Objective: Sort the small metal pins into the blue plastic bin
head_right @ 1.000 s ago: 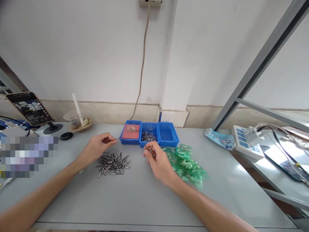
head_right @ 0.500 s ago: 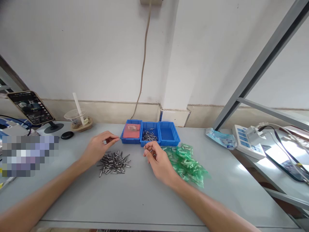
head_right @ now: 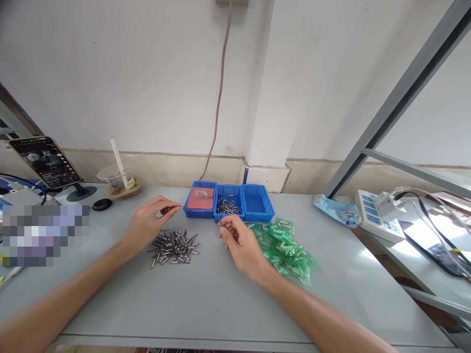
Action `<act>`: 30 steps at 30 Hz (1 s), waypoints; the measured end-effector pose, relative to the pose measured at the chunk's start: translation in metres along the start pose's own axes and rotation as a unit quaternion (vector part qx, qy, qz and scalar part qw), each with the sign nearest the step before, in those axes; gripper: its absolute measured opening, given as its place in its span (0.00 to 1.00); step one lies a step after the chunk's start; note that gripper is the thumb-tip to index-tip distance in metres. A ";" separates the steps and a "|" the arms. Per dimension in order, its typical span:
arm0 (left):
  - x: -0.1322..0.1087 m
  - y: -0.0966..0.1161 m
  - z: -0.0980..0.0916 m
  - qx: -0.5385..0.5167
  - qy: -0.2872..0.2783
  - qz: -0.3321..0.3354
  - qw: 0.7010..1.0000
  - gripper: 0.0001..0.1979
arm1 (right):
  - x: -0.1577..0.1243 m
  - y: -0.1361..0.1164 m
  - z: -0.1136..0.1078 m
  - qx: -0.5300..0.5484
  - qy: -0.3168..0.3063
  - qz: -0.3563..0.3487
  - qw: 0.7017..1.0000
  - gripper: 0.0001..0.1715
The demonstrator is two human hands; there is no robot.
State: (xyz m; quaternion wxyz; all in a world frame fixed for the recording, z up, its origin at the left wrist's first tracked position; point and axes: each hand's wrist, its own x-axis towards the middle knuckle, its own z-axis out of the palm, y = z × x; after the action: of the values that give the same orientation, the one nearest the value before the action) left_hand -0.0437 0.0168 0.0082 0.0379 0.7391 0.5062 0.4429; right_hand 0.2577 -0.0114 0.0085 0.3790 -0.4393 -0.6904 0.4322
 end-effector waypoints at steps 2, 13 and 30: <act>0.000 0.001 0.000 0.001 0.001 -0.005 1.000 0.13 | 0.000 0.000 0.000 0.002 0.001 0.002 1.000 0.11; 0.002 0.003 -0.003 0.013 -0.002 -0.013 1.000 0.13 | -0.001 -0.002 -0.001 0.017 0.009 -0.006 1.000 0.11; 0.002 -0.009 0.000 0.040 -0.035 -0.024 0.998 0.05 | 0.003 -0.006 -0.004 0.077 0.056 -0.008 0.995 0.13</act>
State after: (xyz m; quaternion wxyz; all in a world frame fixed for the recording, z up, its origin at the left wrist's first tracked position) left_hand -0.0502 0.0230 0.0050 0.0368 0.7428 0.5390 0.3953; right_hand 0.2588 -0.0093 0.0160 0.4532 -0.4267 -0.6360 0.4561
